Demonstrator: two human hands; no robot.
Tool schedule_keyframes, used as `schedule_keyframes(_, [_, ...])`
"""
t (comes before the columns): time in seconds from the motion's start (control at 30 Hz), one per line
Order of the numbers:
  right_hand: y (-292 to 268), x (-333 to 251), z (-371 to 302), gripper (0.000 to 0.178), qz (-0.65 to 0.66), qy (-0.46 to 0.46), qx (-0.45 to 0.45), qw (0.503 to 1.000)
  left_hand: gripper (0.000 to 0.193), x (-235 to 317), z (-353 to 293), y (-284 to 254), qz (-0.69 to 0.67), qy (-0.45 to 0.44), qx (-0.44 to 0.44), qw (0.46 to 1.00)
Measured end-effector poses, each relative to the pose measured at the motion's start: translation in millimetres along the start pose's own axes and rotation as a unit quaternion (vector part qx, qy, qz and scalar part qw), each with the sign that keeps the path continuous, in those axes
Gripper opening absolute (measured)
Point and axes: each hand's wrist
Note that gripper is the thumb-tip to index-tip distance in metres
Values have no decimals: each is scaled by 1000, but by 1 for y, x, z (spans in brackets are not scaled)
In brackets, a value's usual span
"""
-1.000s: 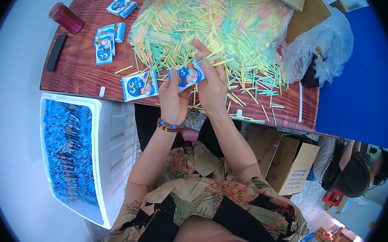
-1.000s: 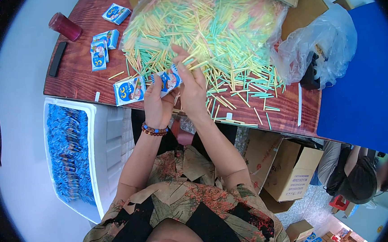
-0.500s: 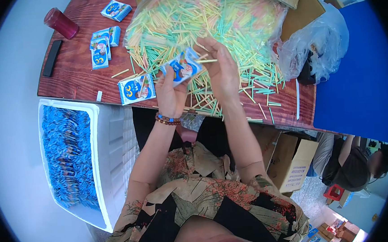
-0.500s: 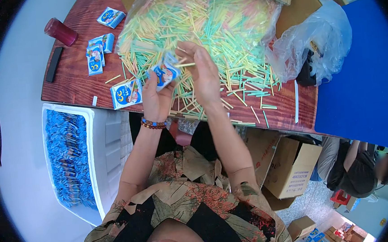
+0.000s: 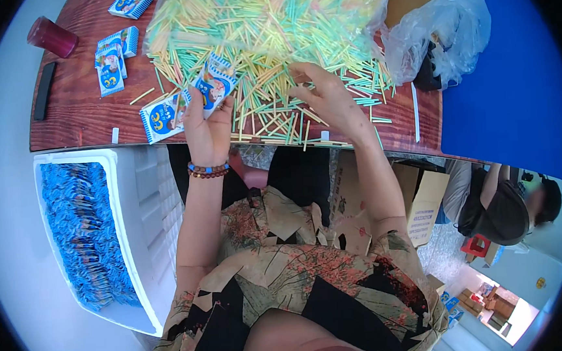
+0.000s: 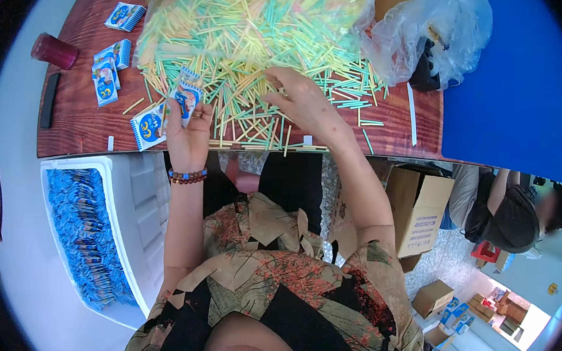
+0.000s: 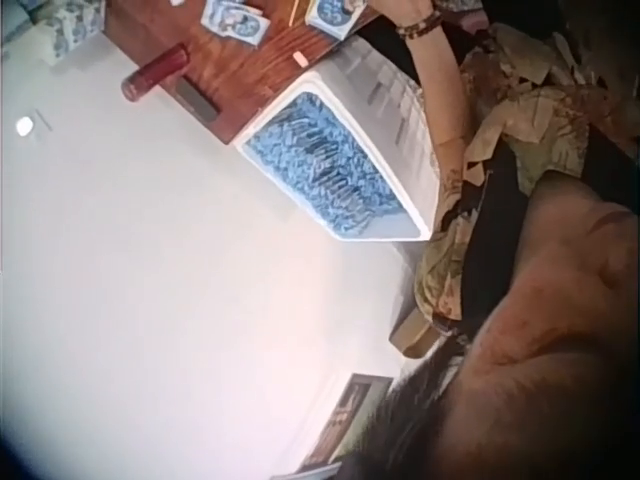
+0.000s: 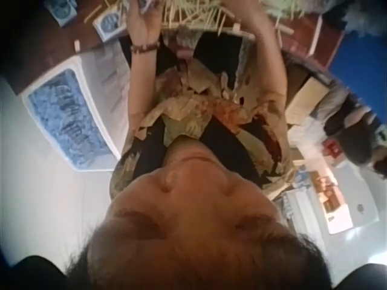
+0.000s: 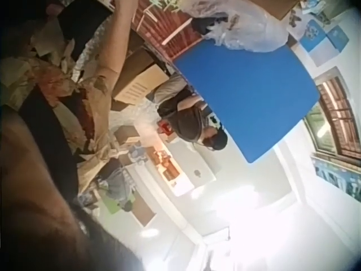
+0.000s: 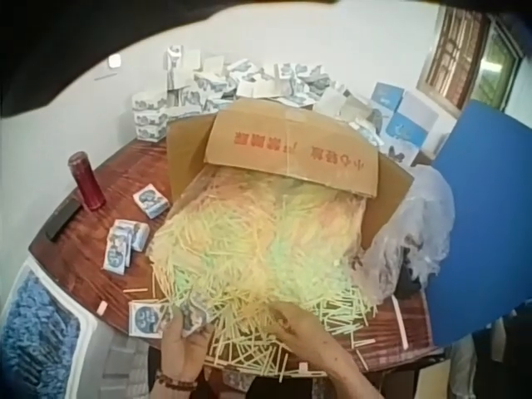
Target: Sorting and arranging small blue packets and yellow sticks on a table.
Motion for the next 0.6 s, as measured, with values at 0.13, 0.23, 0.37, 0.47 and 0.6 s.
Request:
schedule_keyframes(0.13, [-32, 5, -20, 24, -170, 61, -89, 980, 30, 1, -5, -2, 26, 0, -15, 1000])
schedule_keyframes(0.23, [-23, 13, -37, 23, -287, 84, -144, 943, 30, -1, -3, -2, 23, -17, -26, 999])
schedule_keyframes(0.37, [-7, 16, -38, 10, -326, 81, -99, 937, 29, -7, -4, 6, 31, -19, -22, 999])
schedule_keyframes(0.47, [-5, 17, -37, 7, -326, 73, -101, 937, 28, -7, -6, 8, 44, -21, -22, 999])
schedule_keyframes(0.6, [-11, 32, -36, 7, -290, 5, -84, 953, 27, -12, -11, 17, 45, -44, -31, 998])
Point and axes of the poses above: each hand's wrist, its own z-axis towards the middle knuckle, its own y-axis out of the palm, x = y × z
